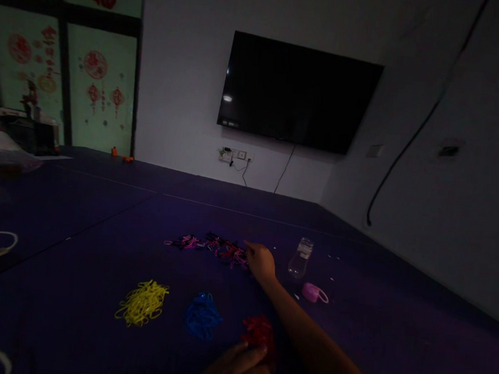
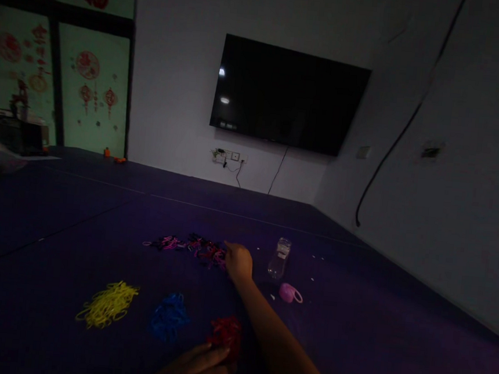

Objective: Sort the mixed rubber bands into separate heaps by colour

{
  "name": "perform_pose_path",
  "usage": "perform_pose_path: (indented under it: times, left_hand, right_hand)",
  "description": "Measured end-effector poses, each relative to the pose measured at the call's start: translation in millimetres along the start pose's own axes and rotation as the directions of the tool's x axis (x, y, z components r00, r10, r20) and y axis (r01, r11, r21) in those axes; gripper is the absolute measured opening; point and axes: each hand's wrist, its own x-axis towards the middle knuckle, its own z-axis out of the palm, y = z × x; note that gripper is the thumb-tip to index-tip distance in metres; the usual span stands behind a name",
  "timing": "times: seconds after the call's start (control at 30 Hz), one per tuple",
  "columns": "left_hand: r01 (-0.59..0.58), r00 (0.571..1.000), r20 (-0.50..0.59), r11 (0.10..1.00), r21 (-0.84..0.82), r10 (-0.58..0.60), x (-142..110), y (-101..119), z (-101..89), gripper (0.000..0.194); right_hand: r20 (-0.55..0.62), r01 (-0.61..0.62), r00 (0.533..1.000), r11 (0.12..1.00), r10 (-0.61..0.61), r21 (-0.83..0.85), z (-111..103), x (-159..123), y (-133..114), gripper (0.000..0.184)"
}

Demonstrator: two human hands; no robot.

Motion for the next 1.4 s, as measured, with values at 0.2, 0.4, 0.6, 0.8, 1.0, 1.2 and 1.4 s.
perform_pose_path:
  times: [0.2, 0.4, 0.6, 0.8, 1.0, 1.2, 1.4]
  left_hand:
    - [-0.022, 0.996, -0.082, 0.997, 0.074, 0.028, 1.5, 2.1, 5.7, 0.027]
    - [-0.038, 0.936, -0.341, 0.987, 0.156, 0.09, -0.2, -3.3, 35.5, 0.021]
    - [-0.039, 0.959, -0.27, 0.985, 0.168, 0.084, -1.6, -4.0, 45.4, 0.022]
    - [0.003, 0.951, -0.307, 0.989, 0.149, 0.044, -0.8, -3.7, 42.9, 0.026]
    - [-0.021, 0.951, -0.299, 0.982, 0.185, 0.077, 0.9, -2.0, 35.4, 0.026]
    - [0.02, 0.945, -0.326, 0.99, 0.141, 0.027, 0.6, -1.3, 36.7, 0.029]
    - [0.003, 0.939, -0.343, 0.994, 0.11, 0.035, 0.8, -2.6, 38.5, 0.028]
  right_hand:
    - [0.195, 0.308, 0.934, 0.951, -0.301, -0.009, -3.9, -7.2, -5.7, 0.043]
    - [0.26, 0.389, 0.896, 0.918, -0.359, -0.071, -1.3, -7.4, -7.9, 0.041]
    - [0.284, 0.308, 0.925, 0.935, -0.251, -0.176, -4.2, -8.5, -11.6, 0.033]
    - [0.282, 0.21, 0.951, 0.937, -0.129, -0.279, -8.3, -9.0, -15.4, 0.028]
    - [0.258, 0.243, 0.947, 0.951, -0.191, -0.189, -3.5, -8.4, -10.7, 0.032]
    - [0.287, 0.36, 0.904, 0.927, -0.317, -0.107, -2.4, -8.1, -12.0, 0.036]
    - [0.342, 0.419, 0.871, 0.896, -0.352, -0.145, 0.8, -4.9, -7.4, 0.035]
